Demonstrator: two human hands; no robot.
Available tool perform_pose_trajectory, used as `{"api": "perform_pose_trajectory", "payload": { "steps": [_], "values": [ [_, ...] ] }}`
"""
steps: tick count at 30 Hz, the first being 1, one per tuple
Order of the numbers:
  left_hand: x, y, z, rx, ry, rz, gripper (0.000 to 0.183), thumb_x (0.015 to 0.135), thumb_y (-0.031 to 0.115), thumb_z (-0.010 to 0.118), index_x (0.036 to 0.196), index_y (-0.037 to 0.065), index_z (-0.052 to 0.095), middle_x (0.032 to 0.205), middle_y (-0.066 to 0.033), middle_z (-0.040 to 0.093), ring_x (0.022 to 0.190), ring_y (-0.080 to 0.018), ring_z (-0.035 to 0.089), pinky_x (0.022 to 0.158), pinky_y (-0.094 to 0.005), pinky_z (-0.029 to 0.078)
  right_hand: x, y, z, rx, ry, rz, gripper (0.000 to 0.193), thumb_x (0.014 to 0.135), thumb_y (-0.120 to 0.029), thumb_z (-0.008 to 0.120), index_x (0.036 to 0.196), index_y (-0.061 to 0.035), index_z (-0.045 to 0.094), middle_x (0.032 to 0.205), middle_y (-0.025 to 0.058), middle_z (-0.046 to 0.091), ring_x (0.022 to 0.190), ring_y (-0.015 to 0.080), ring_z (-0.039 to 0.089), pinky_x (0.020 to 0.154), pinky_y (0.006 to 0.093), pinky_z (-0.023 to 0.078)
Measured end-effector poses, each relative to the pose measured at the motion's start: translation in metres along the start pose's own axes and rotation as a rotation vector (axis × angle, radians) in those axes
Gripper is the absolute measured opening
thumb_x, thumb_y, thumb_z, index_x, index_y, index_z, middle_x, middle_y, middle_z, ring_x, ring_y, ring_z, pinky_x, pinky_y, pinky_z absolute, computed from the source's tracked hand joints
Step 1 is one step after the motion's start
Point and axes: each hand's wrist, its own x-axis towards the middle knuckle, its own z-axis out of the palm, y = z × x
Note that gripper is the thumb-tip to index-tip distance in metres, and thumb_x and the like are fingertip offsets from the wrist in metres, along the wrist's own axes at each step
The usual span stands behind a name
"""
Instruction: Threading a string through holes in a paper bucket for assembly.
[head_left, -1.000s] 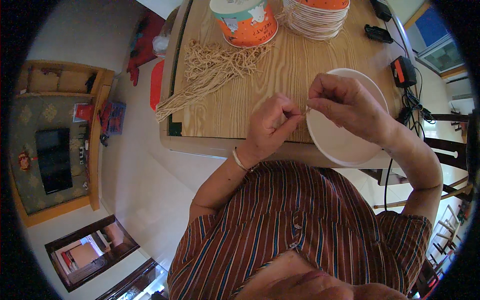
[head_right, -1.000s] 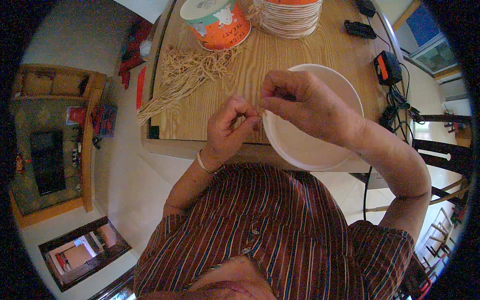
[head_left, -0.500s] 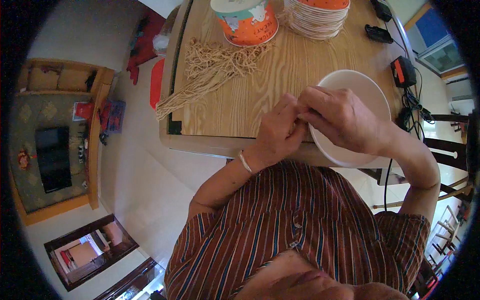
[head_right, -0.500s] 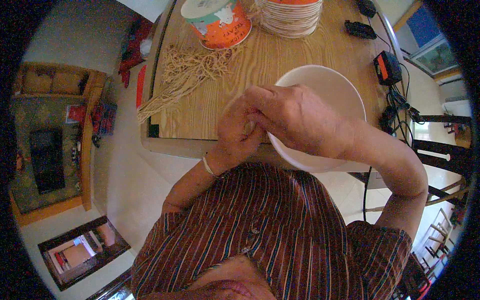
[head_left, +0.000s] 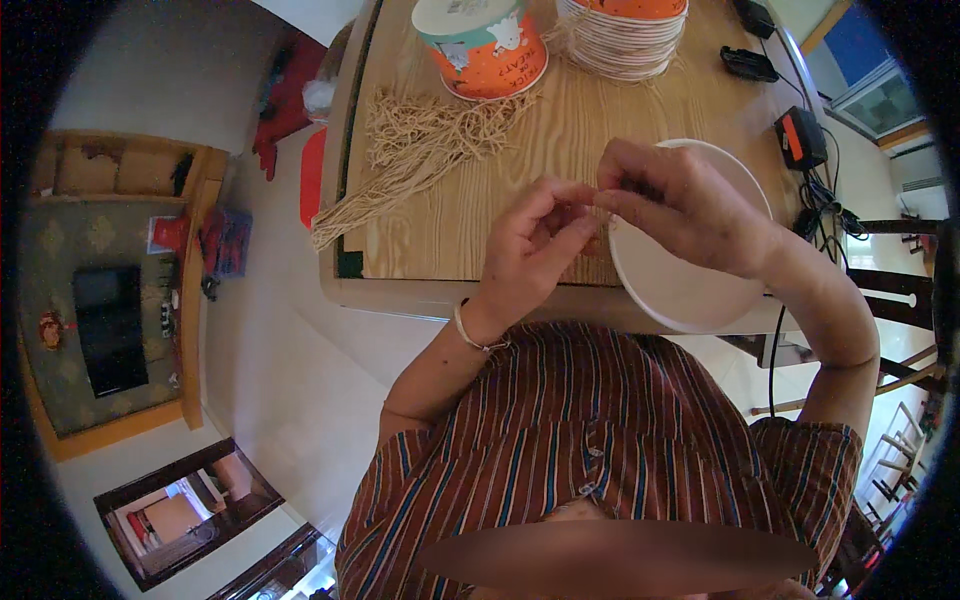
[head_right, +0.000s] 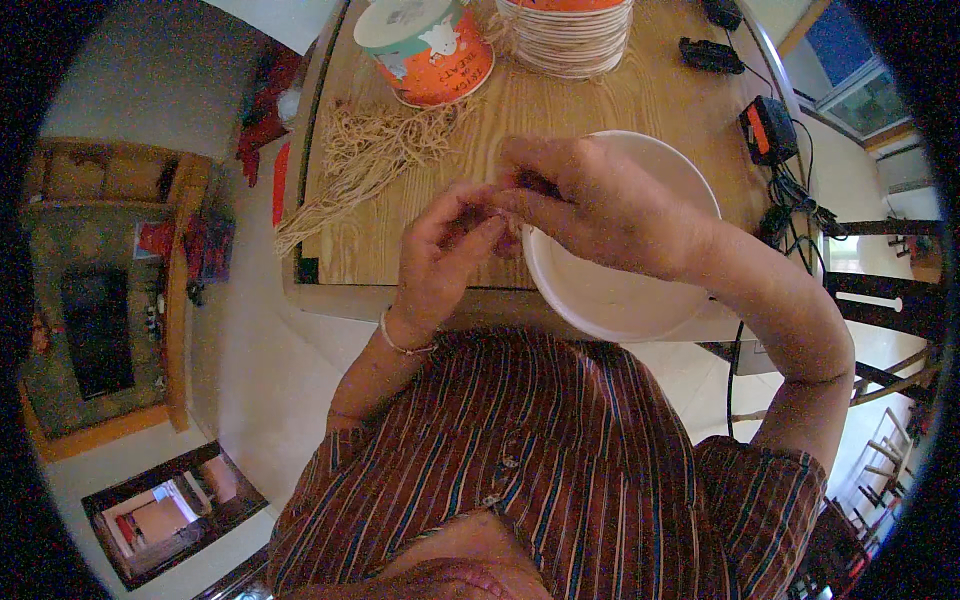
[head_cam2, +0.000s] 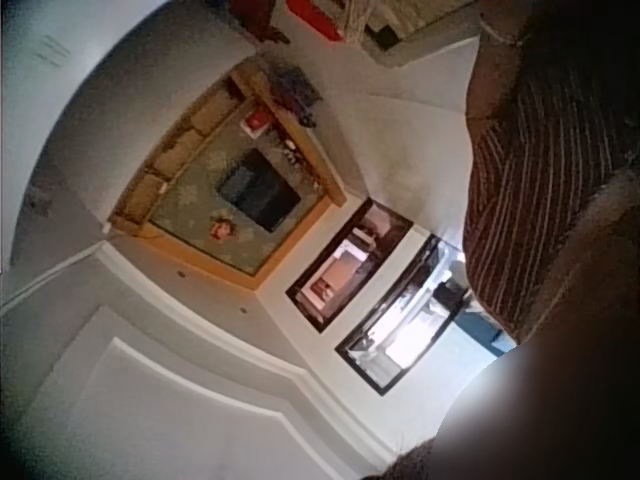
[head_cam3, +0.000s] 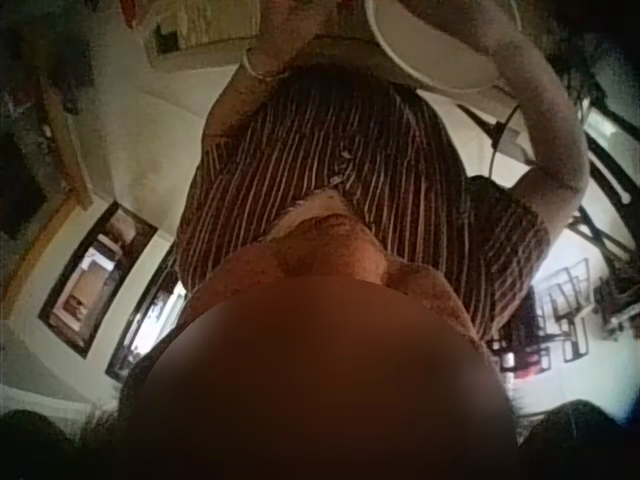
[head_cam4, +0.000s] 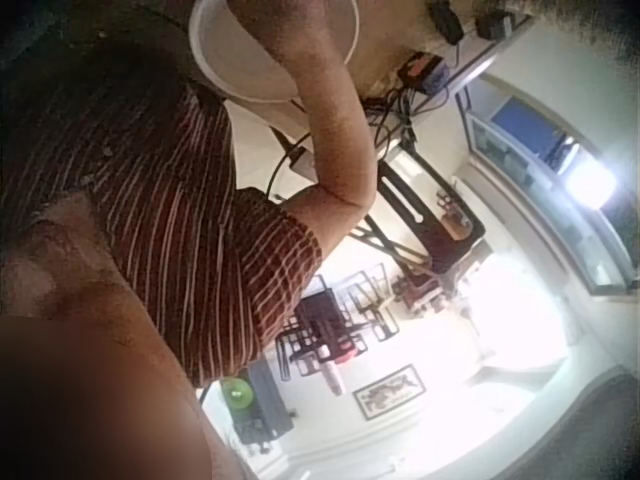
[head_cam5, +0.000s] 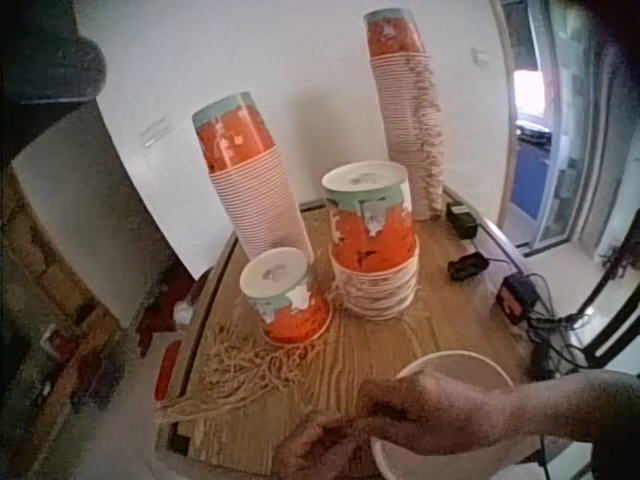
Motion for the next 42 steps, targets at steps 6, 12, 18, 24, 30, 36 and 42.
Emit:
{"api": "perform_pose_trajectory", "payload": {
  "steps": [6,12,18,24,30,36,42],
  "values": [
    [0.002,-0.004,0.000,0.032,-0.113,0.038,0.014,0.090,0.001,0.062,0.103,0.001,0.060,0.092,0.0012,0.054,0.080,-0.0045,0.054,0.069,-0.0196,0.046,-0.003,-0.007,0.001,0.009,-0.001,0.046,0.018,0.094,-0.017,0.059,0.088,-0.0007,0.052,0.070,0.0079,0.053,0.065,0.0179,0.050,0.060,0.0316,0.043],
    [0.004,-0.004,0.005,-0.010,-0.065,-0.032,0.008,0.087,0.000,0.066,0.092,0.003,0.061,0.089,0.0011,0.053,0.078,-0.0046,0.053,0.067,-0.0200,0.044,-0.004,-0.007,0.006,0.059,0.026,0.036,0.020,0.096,-0.021,0.058,0.093,-0.0015,0.052,0.073,0.0124,0.062,0.066,0.0215,0.060,0.062,0.0340,0.048],
    [0.010,-0.008,-0.003,0.255,-0.134,0.246,0.012,0.082,-0.002,0.068,0.089,0.003,0.059,0.087,-0.0027,0.056,0.079,-0.0121,0.056,0.071,-0.0254,0.045,-0.005,-0.004,0.011,0.374,0.077,0.032,0.023,0.098,-0.016,0.055,0.113,-0.0033,0.045,0.082,0.0083,0.064,0.076,0.0131,0.061,0.065,0.0291,0.049],
    [0.018,-0.006,-0.006,0.397,-0.220,0.437,0.013,0.079,-0.001,0.071,0.086,0.002,0.060,0.087,-0.0065,0.059,0.084,-0.0181,0.060,0.074,-0.0295,0.049,-0.008,-0.018,0.008,0.321,0.138,0.042,0.023,0.099,-0.011,0.051,0.119,-0.0043,0.043,0.076,0.0029,0.057,0.071,0.0075,0.053,0.062,0.0229,0.042],
    [0.017,0.004,-0.004,0.455,-0.254,0.471,0.013,0.079,0.000,0.072,0.084,0.003,0.061,0.088,-0.0076,0.060,0.085,-0.0197,0.061,0.074,-0.0302,0.050,-0.010,-0.024,0.008,0.233,0.113,-0.079,0.025,0.097,-0.005,0.050,0.121,-0.0020,0.043,0.072,0.0024,0.055,0.066,0.0045,0.050,0.060,0.0208,0.038],
    [0.004,-0.008,-0.002,0.030,-0.111,0.036,0.005,0.087,0.001,0.064,0.088,0.003,0.060,0.092,-0.0032,0.059,0.085,-0.0123,0.058,0.075,-0.0290,0.049,-0.003,-0.018,0.010,0.279,0.163,-0.024,0.021,0.096,-0.006,0.053,0.116,-0.0041,0.046,0.073,0.0016,0.056,0.069,0.0053,0.055,0.060,0.0226,0.042],
    [-0.003,-0.028,0.009,-0.438,0.088,-0.135,0.001,0.091,0.004,0.058,0.092,0.005,0.059,0.090,0.0005,0.058,0.084,-0.0088,0.056,0.078,-0.0247,0.047,-0.002,-0.014,0.013,0.348,0.166,-0.023,0.017,0.096,-0.007,0.055,0.112,-0.0059,0.049,0.072,-0.0002,0.055,0.071,0.0055,0.058,0.062,0.0232,0.047]
  ]
}}
